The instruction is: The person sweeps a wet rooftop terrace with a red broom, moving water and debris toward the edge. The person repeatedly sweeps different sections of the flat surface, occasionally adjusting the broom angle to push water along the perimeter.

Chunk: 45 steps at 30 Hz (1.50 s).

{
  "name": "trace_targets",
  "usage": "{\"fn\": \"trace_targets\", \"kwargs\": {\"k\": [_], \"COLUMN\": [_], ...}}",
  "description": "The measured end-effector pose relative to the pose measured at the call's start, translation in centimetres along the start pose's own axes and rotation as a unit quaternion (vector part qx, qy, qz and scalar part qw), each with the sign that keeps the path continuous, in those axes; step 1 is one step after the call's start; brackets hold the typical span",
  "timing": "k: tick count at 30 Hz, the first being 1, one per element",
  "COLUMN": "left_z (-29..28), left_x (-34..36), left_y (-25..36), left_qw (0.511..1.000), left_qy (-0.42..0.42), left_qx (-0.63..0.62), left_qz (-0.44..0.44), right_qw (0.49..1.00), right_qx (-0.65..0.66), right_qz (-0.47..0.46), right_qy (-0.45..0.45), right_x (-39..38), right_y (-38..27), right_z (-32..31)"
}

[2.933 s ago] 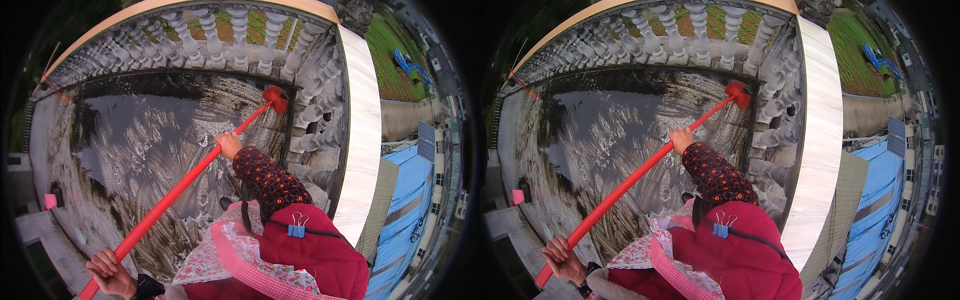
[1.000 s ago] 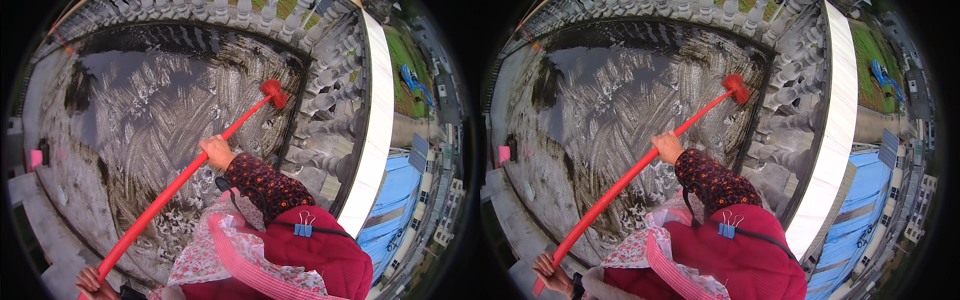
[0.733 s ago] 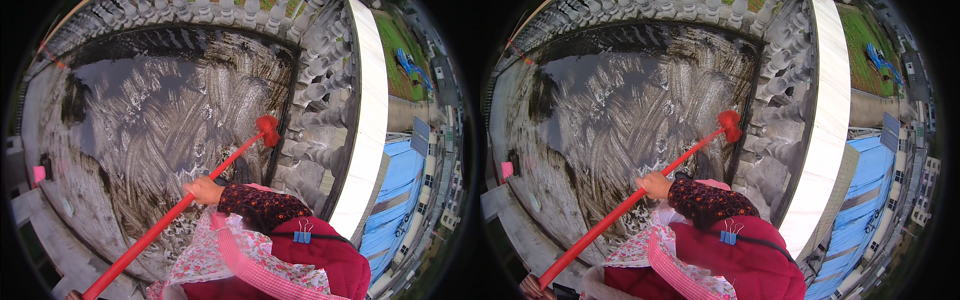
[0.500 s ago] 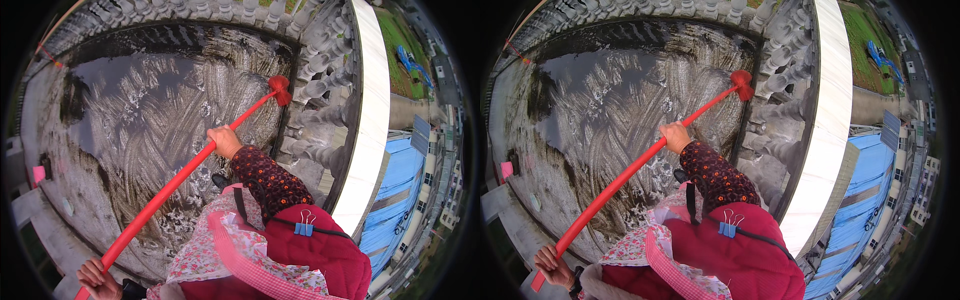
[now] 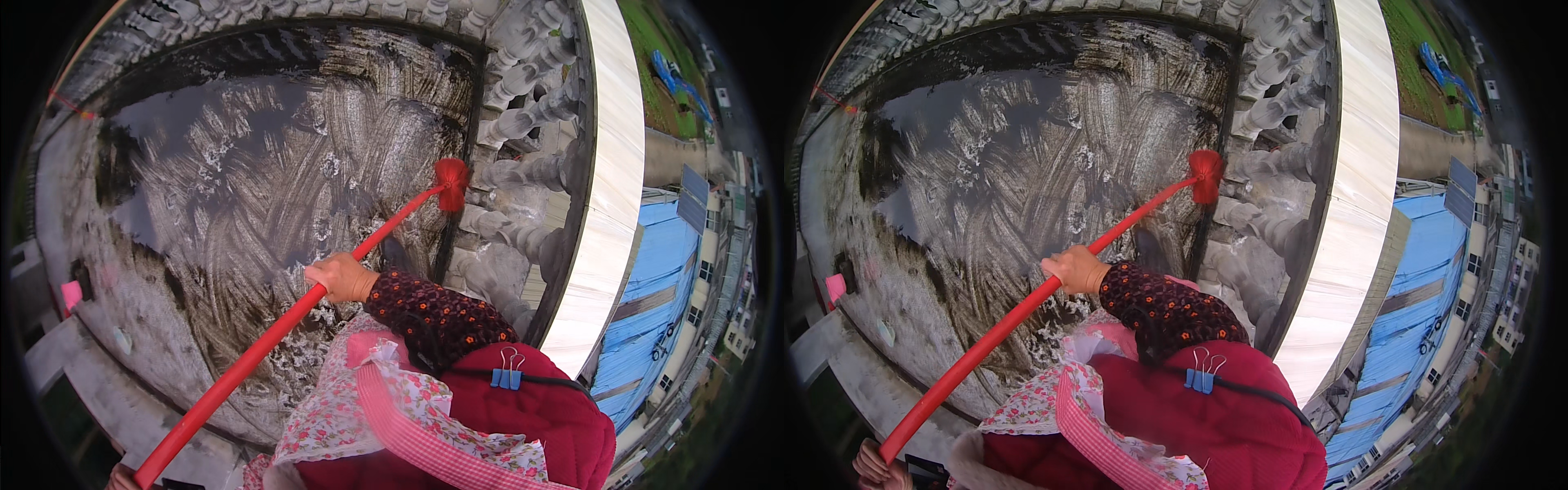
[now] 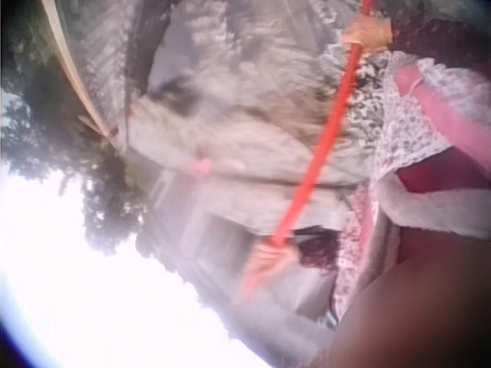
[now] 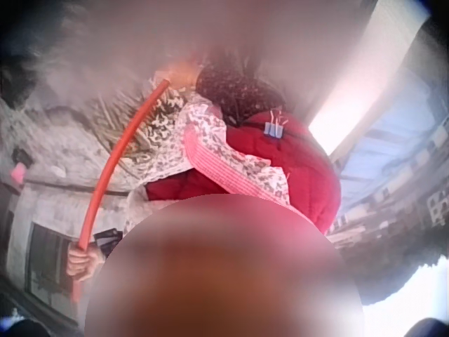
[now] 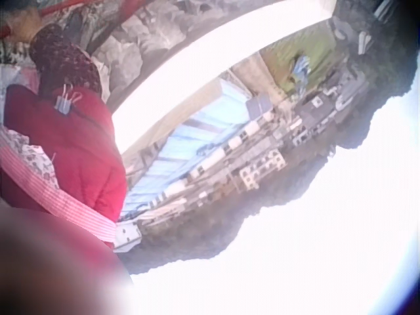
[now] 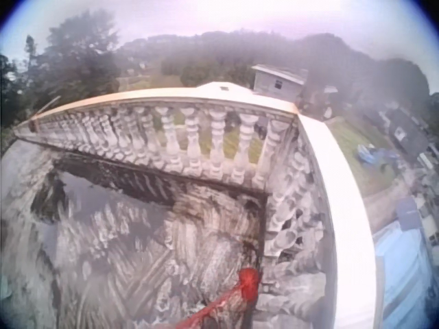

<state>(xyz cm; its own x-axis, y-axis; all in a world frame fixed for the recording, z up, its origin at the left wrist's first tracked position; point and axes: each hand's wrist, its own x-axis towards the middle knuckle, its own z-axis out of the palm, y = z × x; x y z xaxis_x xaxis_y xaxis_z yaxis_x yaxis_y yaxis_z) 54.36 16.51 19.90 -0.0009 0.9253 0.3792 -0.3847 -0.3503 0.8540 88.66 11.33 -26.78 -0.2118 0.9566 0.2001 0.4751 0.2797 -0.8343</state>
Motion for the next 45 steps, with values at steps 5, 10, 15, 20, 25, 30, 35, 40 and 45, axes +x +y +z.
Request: {"fn": "trace_targets", "kwargs": {"k": [5, 10, 15, 20, 25, 30, 35, 40, 45], "left_z": [-1.5, -2.4, -3.7, -2.8, -1.5, 0.2, 6.5, 13.3, 17.4], "left_x": [-1.4, -4.3, -5.7, -5.6, -6.6, -3.4, 1.7, 6.0, 11.7], "left_y": [-1.3, -4.7, -0.7, 5.2, 1.7, -1.4, -10.5, -16.9, -15.2], "left_qw": [0.995, 0.995, 0.991, 0.979, 0.974, 0.971, 0.979, 0.988, 0.968], "left_qy": [-0.065, -0.051, -0.047, -0.05, -0.126, -0.047, 0.026, -0.008, -0.029], "left_qx": [0.054, 0.023, 0.123, 0.164, 0.118, 0.103, 0.043, 0.095, 0.14], "left_qz": [-0.047, -0.082, 0.007, 0.112, 0.147, 0.211, 0.199, 0.121, 0.204], "right_qw": [0.998, 0.983, 0.983, 0.997, 0.996, 0.972, 0.946, 0.906, 0.783], "right_qx": [-0.051, -0.132, -0.135, -0.056, -0.05, -0.226, -0.256, -0.286, -0.41], "right_qz": [0.024, 0.114, 0.103, 0.039, -0.023, 0.052, 0.166, 0.177, 0.296], "right_qy": [0.017, 0.06, 0.075, -0.036, -0.075, 0.029, 0.111, 0.257, 0.362], "right_x": [0.8, 5.4, 12.0, 14.7, 13.2, 7.9, 1.7, -5.2, -13.5], "right_y": [1.9, 5.1, 2.2, -8.0, -9.7, -6.5, -3.9, -4.0, -6.2], "right_z": [0.1, -2.9, -1.4, 2.6, -3.0, -14.8, -23.9, -29.9, -34.2]}}
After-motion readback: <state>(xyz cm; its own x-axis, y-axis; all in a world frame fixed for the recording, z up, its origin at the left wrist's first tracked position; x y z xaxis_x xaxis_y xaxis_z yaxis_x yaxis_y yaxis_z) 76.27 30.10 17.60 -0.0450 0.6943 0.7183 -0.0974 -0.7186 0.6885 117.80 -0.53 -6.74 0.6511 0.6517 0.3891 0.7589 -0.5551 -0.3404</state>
